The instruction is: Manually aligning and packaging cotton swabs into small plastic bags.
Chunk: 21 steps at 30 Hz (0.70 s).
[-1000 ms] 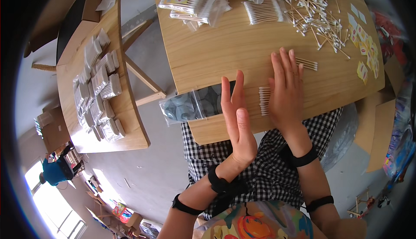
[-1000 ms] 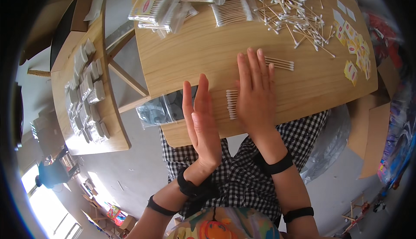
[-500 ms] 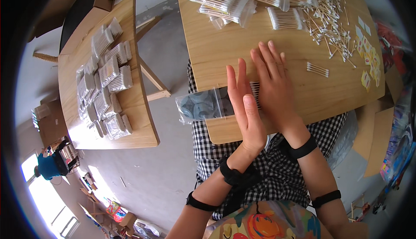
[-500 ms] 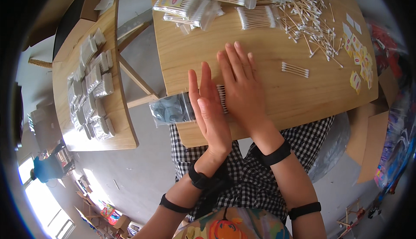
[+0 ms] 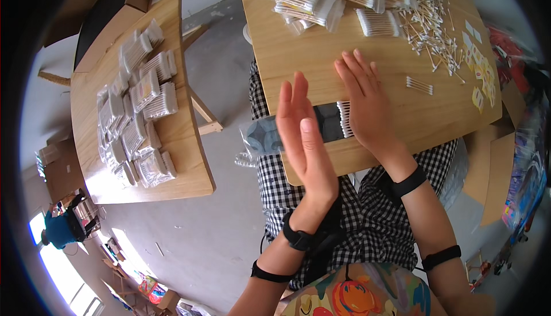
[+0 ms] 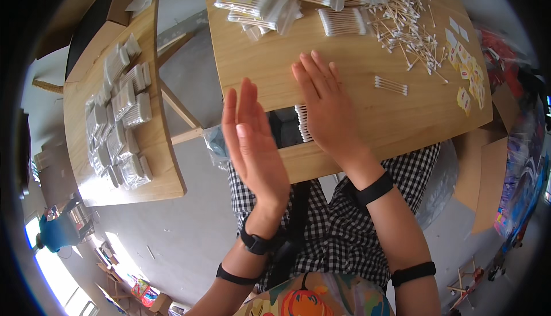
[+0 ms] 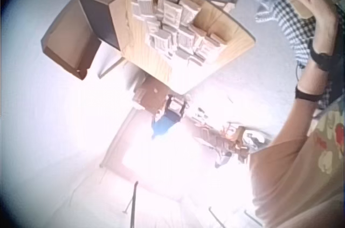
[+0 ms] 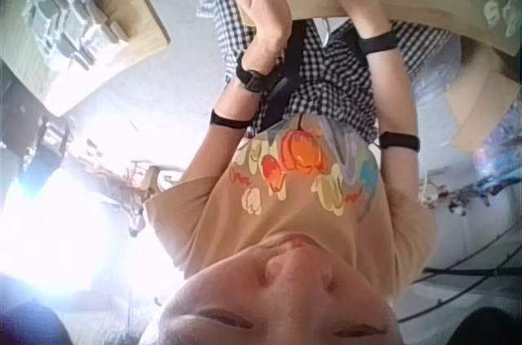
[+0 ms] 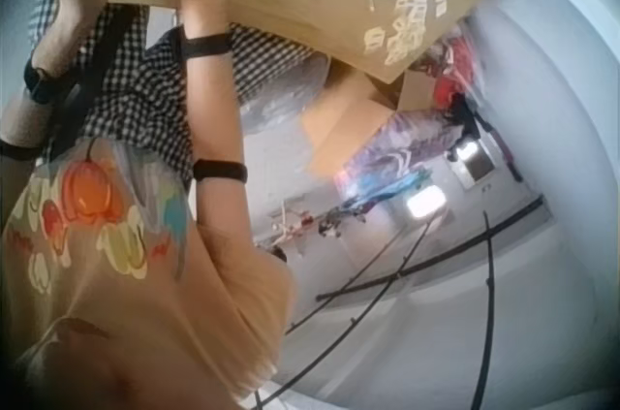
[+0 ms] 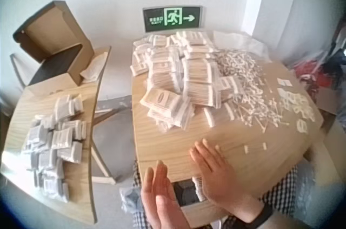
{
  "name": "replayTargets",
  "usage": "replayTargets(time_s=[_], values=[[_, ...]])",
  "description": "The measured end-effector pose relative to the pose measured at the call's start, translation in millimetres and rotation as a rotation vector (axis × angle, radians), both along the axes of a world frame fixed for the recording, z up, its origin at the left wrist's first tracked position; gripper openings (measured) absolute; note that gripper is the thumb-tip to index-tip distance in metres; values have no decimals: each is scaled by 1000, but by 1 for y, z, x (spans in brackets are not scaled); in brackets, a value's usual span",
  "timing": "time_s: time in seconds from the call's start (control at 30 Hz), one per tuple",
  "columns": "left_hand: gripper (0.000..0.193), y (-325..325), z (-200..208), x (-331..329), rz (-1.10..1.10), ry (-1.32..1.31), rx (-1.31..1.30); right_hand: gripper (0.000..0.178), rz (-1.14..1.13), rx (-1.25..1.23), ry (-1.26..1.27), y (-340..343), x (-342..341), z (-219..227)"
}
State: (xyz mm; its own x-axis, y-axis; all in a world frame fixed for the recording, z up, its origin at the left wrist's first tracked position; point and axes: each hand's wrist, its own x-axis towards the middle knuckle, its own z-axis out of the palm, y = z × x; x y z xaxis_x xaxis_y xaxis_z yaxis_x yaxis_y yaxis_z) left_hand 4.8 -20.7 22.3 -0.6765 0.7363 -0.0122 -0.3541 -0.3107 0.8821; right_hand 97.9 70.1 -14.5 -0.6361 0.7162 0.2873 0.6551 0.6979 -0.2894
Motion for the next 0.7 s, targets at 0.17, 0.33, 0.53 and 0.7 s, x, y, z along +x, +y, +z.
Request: replayTargets(time_s=[0.17,0.33,0.53,0.7], values=[[70,-40,16,-81,-332,1055,-501,54,-9,-26,15,2,-2,-1],[75,-47,7,-103,-446,1313,-545,55,23,-25,-6,-11,-23,1],[73,-31,12,-113,-540,1346,-489,58,60,-33,-10,-20,-40,3],[69,-25,14,-114,-612,1280,-464,60,64,-46,-13,-20,-41,3]])
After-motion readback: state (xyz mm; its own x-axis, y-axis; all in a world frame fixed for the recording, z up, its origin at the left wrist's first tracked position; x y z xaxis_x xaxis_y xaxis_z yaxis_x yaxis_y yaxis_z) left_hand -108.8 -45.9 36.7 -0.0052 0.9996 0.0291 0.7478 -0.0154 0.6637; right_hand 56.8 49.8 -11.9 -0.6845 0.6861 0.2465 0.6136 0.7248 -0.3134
